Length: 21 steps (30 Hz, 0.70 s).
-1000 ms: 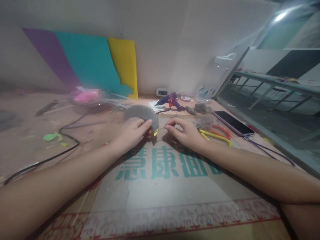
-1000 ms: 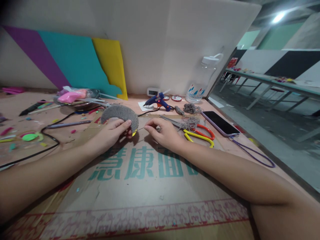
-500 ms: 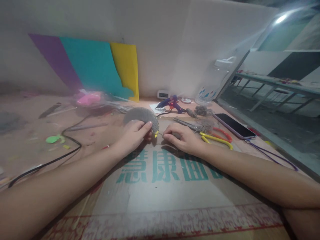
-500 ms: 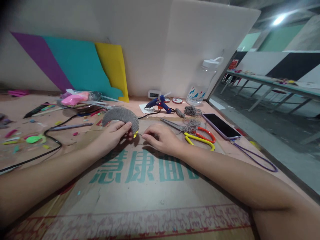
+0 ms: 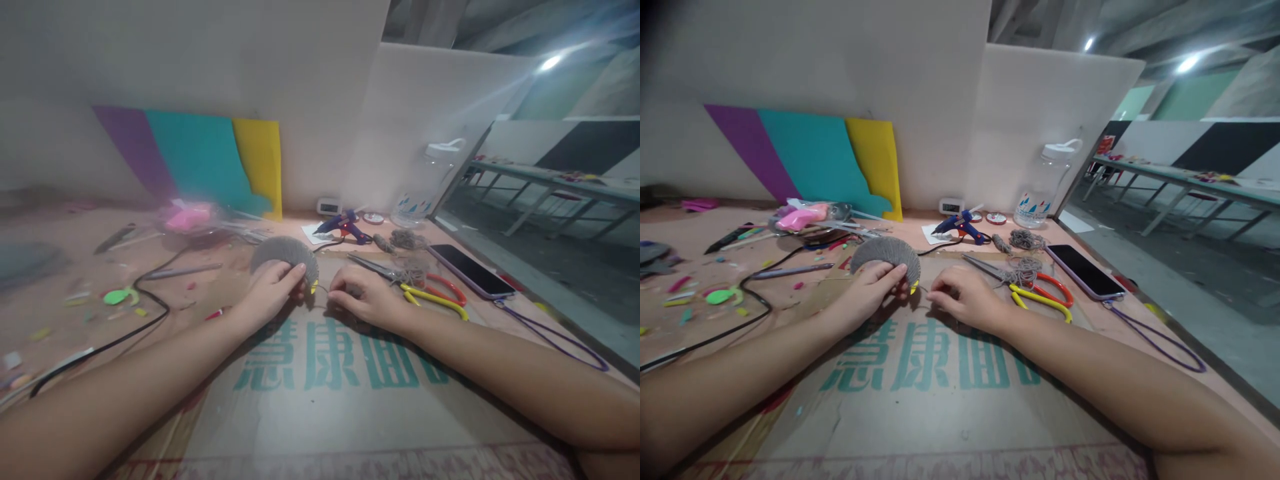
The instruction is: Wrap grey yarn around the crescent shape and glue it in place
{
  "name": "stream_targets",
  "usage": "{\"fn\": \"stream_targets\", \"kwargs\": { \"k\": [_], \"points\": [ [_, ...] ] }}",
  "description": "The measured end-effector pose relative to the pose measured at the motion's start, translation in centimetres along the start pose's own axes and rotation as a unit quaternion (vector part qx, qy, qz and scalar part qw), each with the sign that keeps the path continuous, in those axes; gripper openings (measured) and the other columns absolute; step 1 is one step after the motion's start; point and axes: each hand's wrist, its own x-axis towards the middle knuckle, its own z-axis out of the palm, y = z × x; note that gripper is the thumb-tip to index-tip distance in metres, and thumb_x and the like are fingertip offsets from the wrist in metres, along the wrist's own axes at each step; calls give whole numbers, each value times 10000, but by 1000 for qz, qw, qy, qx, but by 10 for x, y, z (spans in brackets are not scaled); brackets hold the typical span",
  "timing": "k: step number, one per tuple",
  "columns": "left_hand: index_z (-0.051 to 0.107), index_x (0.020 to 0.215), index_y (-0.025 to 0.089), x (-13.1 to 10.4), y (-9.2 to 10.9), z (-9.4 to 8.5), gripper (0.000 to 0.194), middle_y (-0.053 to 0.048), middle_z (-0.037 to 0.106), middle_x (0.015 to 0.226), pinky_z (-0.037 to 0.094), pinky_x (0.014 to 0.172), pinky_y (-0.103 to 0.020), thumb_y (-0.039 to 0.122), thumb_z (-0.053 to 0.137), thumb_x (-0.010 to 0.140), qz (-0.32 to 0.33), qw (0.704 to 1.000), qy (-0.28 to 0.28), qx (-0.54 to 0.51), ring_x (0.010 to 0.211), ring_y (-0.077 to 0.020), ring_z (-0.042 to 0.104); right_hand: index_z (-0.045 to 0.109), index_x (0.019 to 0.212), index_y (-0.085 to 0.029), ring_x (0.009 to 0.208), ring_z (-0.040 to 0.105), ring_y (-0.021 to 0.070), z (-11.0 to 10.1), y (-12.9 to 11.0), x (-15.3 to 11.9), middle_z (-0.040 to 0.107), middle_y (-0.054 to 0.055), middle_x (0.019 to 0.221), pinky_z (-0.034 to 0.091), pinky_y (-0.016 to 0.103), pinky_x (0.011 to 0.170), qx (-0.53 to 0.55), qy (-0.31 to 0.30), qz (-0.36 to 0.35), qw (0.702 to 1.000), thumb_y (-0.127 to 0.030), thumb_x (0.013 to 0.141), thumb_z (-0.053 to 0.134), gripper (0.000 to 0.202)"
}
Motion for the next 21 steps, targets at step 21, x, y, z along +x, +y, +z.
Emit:
{"fn": "stream_targets", "kwargs": {
  "k": [21],
  "points": [
    [594, 544, 179, 0, 9, -5, 498, -22, 609, 530, 410, 575, -250, 474, 448, 916, 39, 994, -14, 102, 556, -150, 576, 651, 865, -163, 734, 593, 166, -6, -6, -2, 695, 52, 791, 447, 302, 735, -43, -15, -43, 998, -261, 958, 534, 178]
  ]
}}
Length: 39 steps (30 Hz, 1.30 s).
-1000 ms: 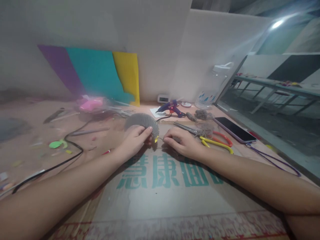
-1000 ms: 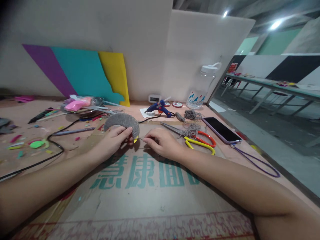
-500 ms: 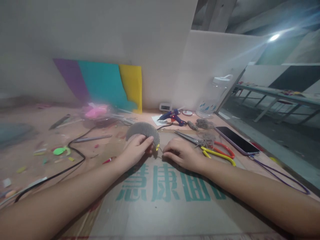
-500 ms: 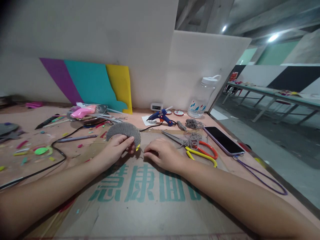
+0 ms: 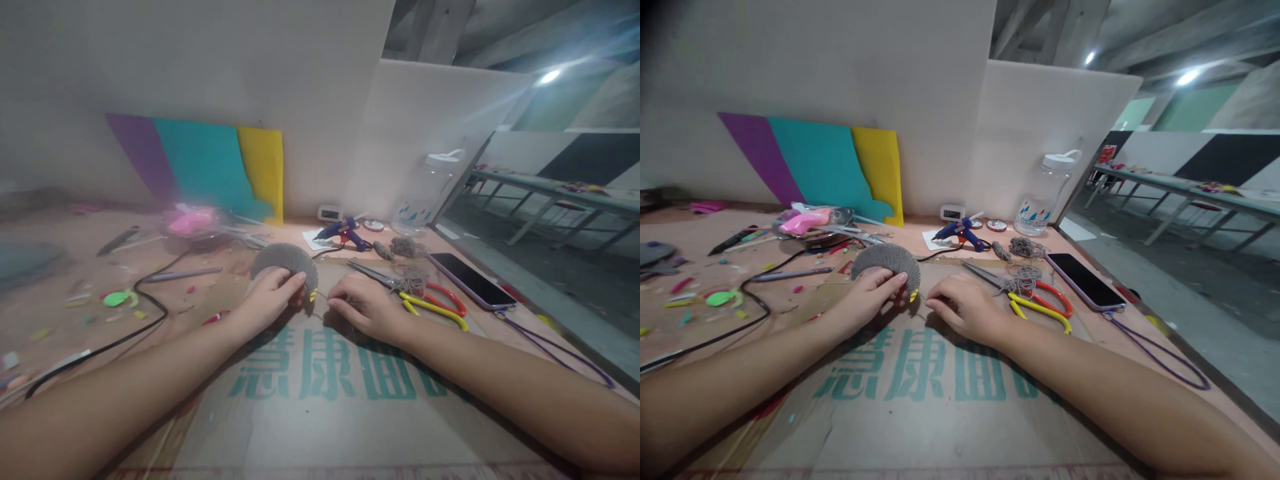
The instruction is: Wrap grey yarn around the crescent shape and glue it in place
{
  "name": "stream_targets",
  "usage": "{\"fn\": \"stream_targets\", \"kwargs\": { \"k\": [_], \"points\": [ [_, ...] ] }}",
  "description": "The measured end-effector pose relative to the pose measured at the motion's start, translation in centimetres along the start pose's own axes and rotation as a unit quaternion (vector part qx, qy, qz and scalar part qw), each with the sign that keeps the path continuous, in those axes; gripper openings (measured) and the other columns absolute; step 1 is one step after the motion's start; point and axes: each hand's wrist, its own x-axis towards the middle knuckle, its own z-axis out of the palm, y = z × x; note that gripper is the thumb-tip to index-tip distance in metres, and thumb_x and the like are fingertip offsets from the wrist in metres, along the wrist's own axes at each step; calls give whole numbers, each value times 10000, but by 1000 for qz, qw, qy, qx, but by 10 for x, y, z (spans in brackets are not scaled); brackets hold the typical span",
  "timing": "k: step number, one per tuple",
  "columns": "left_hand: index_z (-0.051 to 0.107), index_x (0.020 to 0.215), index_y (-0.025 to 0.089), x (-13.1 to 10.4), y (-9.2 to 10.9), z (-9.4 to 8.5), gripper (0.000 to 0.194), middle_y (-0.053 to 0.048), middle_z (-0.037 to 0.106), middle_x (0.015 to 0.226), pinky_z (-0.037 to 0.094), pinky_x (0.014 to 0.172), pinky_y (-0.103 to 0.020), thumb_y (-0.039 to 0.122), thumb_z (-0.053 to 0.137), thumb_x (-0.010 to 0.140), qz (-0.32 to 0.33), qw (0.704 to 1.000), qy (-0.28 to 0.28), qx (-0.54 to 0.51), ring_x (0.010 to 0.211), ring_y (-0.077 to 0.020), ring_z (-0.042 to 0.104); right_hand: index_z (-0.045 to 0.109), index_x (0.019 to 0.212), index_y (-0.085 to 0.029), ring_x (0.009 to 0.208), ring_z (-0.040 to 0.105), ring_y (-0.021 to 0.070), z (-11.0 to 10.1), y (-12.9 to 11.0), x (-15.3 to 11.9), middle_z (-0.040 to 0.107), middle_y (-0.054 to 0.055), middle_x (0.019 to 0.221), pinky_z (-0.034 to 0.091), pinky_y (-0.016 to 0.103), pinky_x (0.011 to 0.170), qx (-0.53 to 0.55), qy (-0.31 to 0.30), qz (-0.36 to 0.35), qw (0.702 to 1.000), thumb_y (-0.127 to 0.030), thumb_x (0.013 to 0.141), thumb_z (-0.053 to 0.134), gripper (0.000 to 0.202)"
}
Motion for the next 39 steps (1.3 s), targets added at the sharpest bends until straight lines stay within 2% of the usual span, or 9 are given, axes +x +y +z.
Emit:
{"fn": "stream_targets", "kwargs": {
  "k": [6, 10, 13, 18, 22, 26, 30, 35, 39],
  "points": [
    [581, 529, 182, 0, 3, 0, 502, -26, 617, 531, 412, 597, -253, 475, 452, 916, 2, 1000, 6, -7, 568, -154, 586, 641, 909, -168, 833, 585, 195, -2, -3, 0, 686, 67, 859, 437, 337, 812, -38, -78, -47, 995, -327, 972, 520, 209],
    [596, 544, 180, 0, 1, 0, 502, -28, 618, 535, 414, 593, -250, 476, 451, 923, -1, 1000, 6, -7, 576, -157, 592, 635, 950, -168, 833, 592, 213, -5, 1, 1, 692, 83, 887, 442, 350, 789, -80, -53, -7, 995, -340, 982, 485, 231],
    [605, 562, 180, 0, -2, 0, 496, -24, 631, 557, 415, 596, -246, 469, 447, 932, 10, 1000, -1, -6, 590, -154, 597, 645, 987, -163, 851, 599, 235, -20, -1, 7, 697, 101, 915, 437, 373, 798, -132, -42, 7, 990, -363, 967, 500, 248],
    [595, 553, 180, -1, -2, 1, 486, -21, 634, 562, 405, 590, -250, 461, 454, 924, -1, 1000, 5, 1, 583, -153, 591, 681, 919, -203, 864, 635, 213, -59, -1, 21, 718, 57, 945, 439, 317, 744, -135, -70, 138, 979, -343, 942, 540, 200],
    [601, 557, 179, 0, -3, 2, 490, -24, 640, 570, 405, 594, -250, 461, 446, 926, 15, 1000, -1, 4, 591, -154, 597, 708, 953, -220, 862, 647, 216, -75, 22, 23, 720, 43, 942, 450, 301, 714, -147, -59, 224, 962, -355, 925, 538, 218],
    [604, 546, 179, 0, -3, 2, 505, -28, 625, 559, 403, 593, -255, 469, 438, 924, 15, 1000, 1, 19, 592, -158, 589, 668, 1162, -189, 938, 666, 238, -79, 46, 19, 717, 89, 1090, 487, 323, 787, -170, -48, 274, 945, -314, 904, 554, 309],
    [579, 522, 186, 0, 1, 1, 505, -25, 621, 548, 394, 594, -262, 458, 432, 922, 18, 1000, -3, 26, 590, -161, 586, 574, 1351, -186, 996, 668, 284, -86, 46, 19, 721, 126, 1119, 498, 377, 849, -215, -66, 329, 917, -335, 907, 565, 468],
    [570, 516, 191, 0, 3, 0, 504, -20, 609, 531, 385, 602, -268, 463, 437, 920, 14, 1000, -2, 28, 588, -163, 586, 543, 1394, -198, 1038, 667, 307, -91, 39, 19, 709, 144, 1158, 513, 387, 846, -237, -97, 325, 911, -361, 911, 565, 510],
    [574, 518, 190, -1, 1, 0, 498, -18, 610, 530, 374, 597, -273, 460, 443, 915, 13, 999, -4, 32, 573, -161, 576, 505, 1423, -216, 1073, 659, 312, -87, 50, 16, 678, 138, 1234, 509, 406, 880, -240, -109, 302, 916, -406, 902, 577, 560]
  ]
}}
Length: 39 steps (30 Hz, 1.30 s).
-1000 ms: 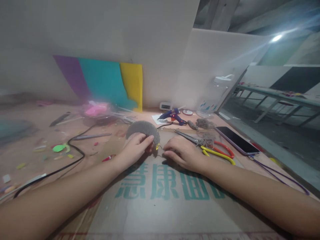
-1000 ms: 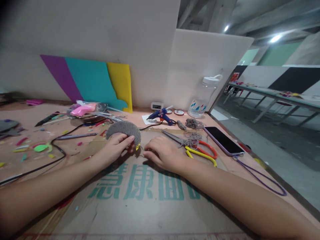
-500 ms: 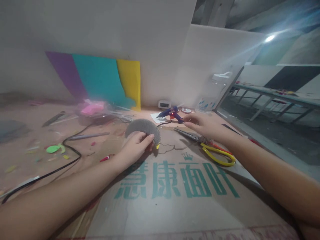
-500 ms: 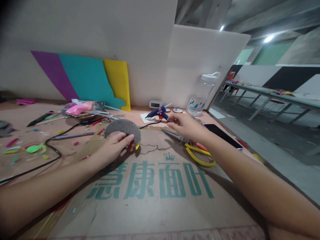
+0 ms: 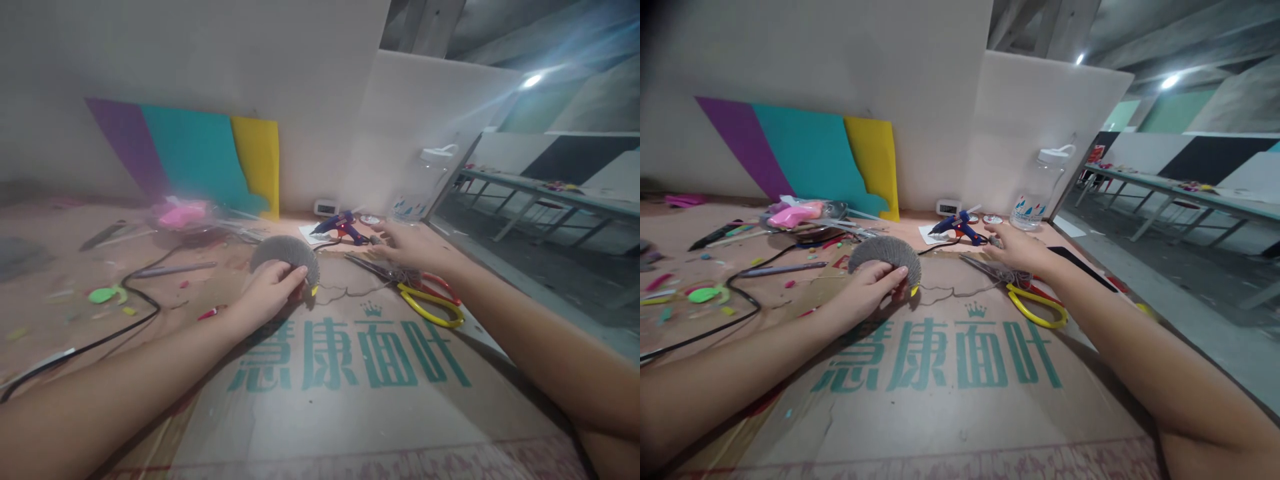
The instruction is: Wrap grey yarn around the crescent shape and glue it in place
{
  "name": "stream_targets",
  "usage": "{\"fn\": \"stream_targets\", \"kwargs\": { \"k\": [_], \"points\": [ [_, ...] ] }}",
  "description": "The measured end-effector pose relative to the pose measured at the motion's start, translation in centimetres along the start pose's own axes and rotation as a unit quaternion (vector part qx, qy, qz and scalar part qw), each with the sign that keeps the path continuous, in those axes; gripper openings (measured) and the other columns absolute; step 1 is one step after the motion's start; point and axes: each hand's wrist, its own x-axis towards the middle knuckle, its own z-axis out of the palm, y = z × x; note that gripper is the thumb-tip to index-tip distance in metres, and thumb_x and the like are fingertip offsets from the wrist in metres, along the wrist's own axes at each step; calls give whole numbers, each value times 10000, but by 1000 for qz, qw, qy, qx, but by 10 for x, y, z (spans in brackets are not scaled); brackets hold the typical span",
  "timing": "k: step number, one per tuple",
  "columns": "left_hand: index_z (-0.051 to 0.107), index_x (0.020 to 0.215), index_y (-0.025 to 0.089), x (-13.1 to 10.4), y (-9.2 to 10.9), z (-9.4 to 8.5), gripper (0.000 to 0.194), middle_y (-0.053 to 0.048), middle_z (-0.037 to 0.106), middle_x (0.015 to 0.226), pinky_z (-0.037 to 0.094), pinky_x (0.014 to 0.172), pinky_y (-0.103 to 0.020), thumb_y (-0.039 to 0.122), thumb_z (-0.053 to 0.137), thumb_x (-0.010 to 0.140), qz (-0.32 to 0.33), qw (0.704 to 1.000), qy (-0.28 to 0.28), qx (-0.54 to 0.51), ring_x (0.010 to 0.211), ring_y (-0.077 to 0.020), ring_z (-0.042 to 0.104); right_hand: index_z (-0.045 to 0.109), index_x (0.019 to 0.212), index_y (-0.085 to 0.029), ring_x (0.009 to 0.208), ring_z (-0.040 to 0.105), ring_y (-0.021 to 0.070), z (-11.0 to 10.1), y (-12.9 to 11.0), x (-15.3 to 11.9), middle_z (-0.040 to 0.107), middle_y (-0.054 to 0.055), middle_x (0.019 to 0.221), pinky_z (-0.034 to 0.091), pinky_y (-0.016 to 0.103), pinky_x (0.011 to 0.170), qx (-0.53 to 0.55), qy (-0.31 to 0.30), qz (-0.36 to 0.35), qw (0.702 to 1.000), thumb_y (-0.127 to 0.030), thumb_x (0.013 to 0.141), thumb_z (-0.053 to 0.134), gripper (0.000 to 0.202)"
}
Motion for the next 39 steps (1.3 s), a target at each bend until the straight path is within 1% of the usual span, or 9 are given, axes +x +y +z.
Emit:
{"fn": "stream_targets", "kwargs": {
  "k": [8, 12, 15, 18, 24, 30, 33, 35, 39],
  "points": [
    [584, 527, 186, 1, 0, 1, 494, -17, 607, 536, 368, 609, -277, 459, 440, 913, 3, 1000, -3, -8, 575, -160, 572, 488, 1414, -118, 1265, 524, 390, 31, 14, 58, 538, 204, 1416, 420, 472, 1030, 57, 4, 42, 997, -405, 838, 653, 664],
    [582, 510, 188, 1, 2, -1, 498, -16, 599, 522, 367, 615, -275, 443, 440, 913, 9, 1000, -5, -8, 573, -159, 565, 590, 1286, -139, 1011, 674, 274, 40, 10, 87, 696, 150, 1192, 522, 358, 869, 109, -30, 48, 992, -358, 836, 662, 505],
    [582, 508, 189, 0, 3, -1, 490, -14, 587, 519, 361, 614, -278, 442, 454, 909, 6, 1000, 4, 4, 584, -162, 564, 662, 1125, -149, 811, 689, 187, 46, 0, 92, 751, 79, 996, 536, 260, 721, 150, -47, 55, 986, -282, 803, 685, 349],
    [576, 500, 191, -1, 5, -1, 496, -10, 567, 507, 353, 607, -281, 451, 456, 904, 2, 1000, 4, 7, 573, -160, 554, 678, 1018, -135, 717, 669, 180, 50, -7, 88, 746, 72, 841, 523, 254, 648, 168, -35, 85, 981, -221, 767, 685, 266],
    [575, 511, 187, 0, 4, -1, 490, -11, 574, 520, 356, 619, -280, 451, 450, 904, 3, 1000, -2, 1, 585, -159, 561, 687, 844, -109, 771, 681, 228, 44, 1, 85, 730, 129, 820, 517, 292, 669, 188, 25, 148, 971, -262, 811, 633, 166],
    [592, 542, 180, 2, -2, 3, 488, -29, 620, 554, 395, 613, -267, 465, 447, 911, -6, 999, 6, -50, 605, -164, 592, 661, 918, -171, 863, 714, 192, 29, -12, 52, 748, 107, 1014, 551, 287, 780, 278, 50, 97, 954, -330, 928, 526, 209],
    [589, 549, 179, 2, -5, 4, 476, -34, 629, 561, 405, 594, -262, 467, 461, 906, -7, 998, 23, -63, 590, -161, 588, 637, 1029, -200, 900, 720, 218, 26, -31, 15, 724, 105, 1084, 562, 344, 813, 360, 123, 16, 925, -338, 935, 531, 198],
    [577, 552, 182, 2, -5, 4, 467, -29, 625, 557, 401, 577, -264, 469, 466, 904, -18, 997, 36, -66, 568, -157, 581, 649, 1007, -224, 925, 708, 230, 28, -40, -11, 724, 86, 1059, 556, 374, 855, 355, 156, -41, 921, -360, 925, 558, 183],
    [558, 542, 187, 1, -3, 2, 460, -22, 605, 543, 393, 584, -275, 471, 476, 895, -35, 996, 57, -53, 566, -161, 573, 656, 921, -253, 884, 693, 229, 42, -42, -43, 722, 41, 932, 561, 387, 858, 356, 145, -83, 919, -415, 922, 563, 187]
  ]
}}
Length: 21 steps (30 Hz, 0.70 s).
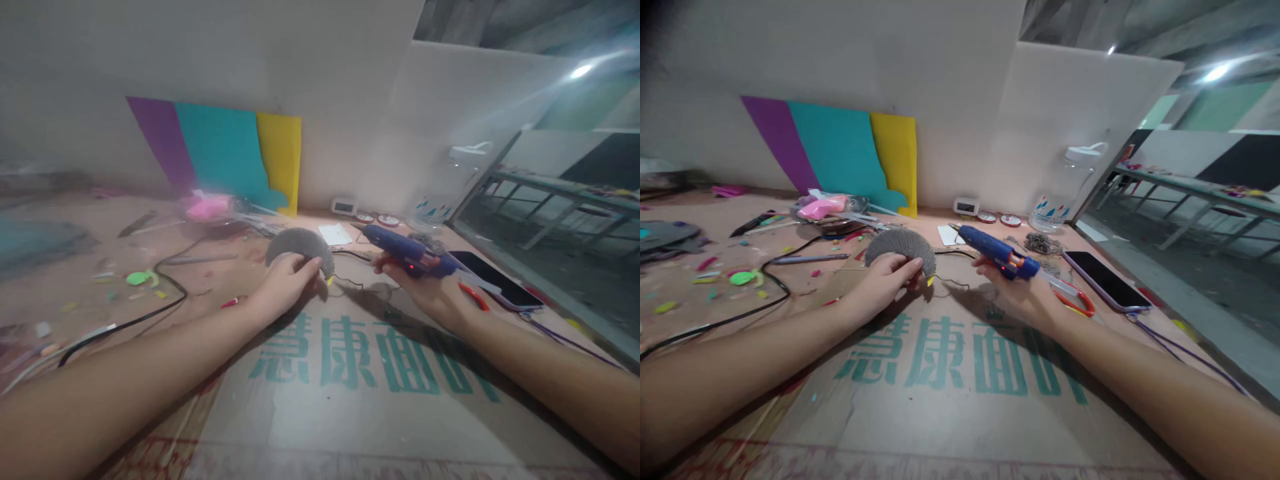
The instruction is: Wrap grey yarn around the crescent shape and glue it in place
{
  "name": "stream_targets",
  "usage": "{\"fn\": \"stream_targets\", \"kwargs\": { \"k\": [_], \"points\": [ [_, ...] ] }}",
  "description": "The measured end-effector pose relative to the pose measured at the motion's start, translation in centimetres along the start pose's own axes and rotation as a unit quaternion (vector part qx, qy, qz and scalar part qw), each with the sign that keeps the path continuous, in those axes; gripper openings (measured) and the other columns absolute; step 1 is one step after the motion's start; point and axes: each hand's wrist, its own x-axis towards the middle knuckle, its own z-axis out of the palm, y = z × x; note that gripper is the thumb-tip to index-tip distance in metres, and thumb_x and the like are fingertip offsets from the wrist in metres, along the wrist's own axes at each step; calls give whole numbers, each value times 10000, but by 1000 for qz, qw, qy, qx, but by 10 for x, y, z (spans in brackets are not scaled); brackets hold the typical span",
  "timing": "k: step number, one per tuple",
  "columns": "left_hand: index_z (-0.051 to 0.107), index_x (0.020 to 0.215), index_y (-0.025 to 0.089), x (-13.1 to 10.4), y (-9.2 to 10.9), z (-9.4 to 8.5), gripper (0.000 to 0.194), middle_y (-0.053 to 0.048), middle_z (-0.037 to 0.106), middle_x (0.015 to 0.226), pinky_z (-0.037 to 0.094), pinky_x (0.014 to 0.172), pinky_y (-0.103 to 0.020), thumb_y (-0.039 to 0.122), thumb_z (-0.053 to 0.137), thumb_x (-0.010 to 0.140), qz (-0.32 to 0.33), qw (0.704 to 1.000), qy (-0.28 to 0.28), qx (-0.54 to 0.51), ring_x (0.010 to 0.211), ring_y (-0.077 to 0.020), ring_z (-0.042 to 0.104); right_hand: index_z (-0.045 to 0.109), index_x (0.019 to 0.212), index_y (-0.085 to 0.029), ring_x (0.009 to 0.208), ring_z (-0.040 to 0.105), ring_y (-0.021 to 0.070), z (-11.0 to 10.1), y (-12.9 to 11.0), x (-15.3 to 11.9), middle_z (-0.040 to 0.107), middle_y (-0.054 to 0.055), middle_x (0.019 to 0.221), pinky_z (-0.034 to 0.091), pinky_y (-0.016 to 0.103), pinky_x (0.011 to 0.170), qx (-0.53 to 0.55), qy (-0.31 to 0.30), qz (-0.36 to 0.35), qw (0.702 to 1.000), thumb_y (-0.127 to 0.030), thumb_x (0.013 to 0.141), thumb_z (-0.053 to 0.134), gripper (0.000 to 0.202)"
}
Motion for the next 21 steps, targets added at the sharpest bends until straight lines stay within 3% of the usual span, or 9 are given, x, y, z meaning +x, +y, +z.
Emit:
{"fn": "stream_targets", "kwargs": {
  "k": [4, 11, 21],
  "points": [
    [558, 543, 189, 0, 1, -1, 448, -16, 586, 544, 391, 600, -279, 473, 485, 882, -4, 1000, 8, 0, 589, -164, 569, 651, 841, -241, 780, 671, 227, 3, 10, -14, 695, 34, 834, 562, 382, 752, -2, -40, -16, 999, -486, 875, 615, 249],
    [566, 573, 187, 0, 3, -1, 410, -15, 569, 571, 406, 614, -283, 486, 506, 846, -33, 998, 15, -60, 602, -163, 552, 677, 831, -212, 752, 681, 230, 4, -1, -21, 716, 57, 800, 530, 328, 655, 23, -135, -8, 991, -530, 818, 678, 318],
    [536, 548, 197, -2, 6, 0, 400, -7, 557, 559, 402, 639, -292, 471, 516, 839, -31, 997, 24, -59, 619, -168, 553, 605, 696, -223, 608, 586, 199, 10, 3, -18, 623, 29, 644, 478, 306, 542, -45, -112, 39, 992, -601, 772, 661, 390]
  ]
}}
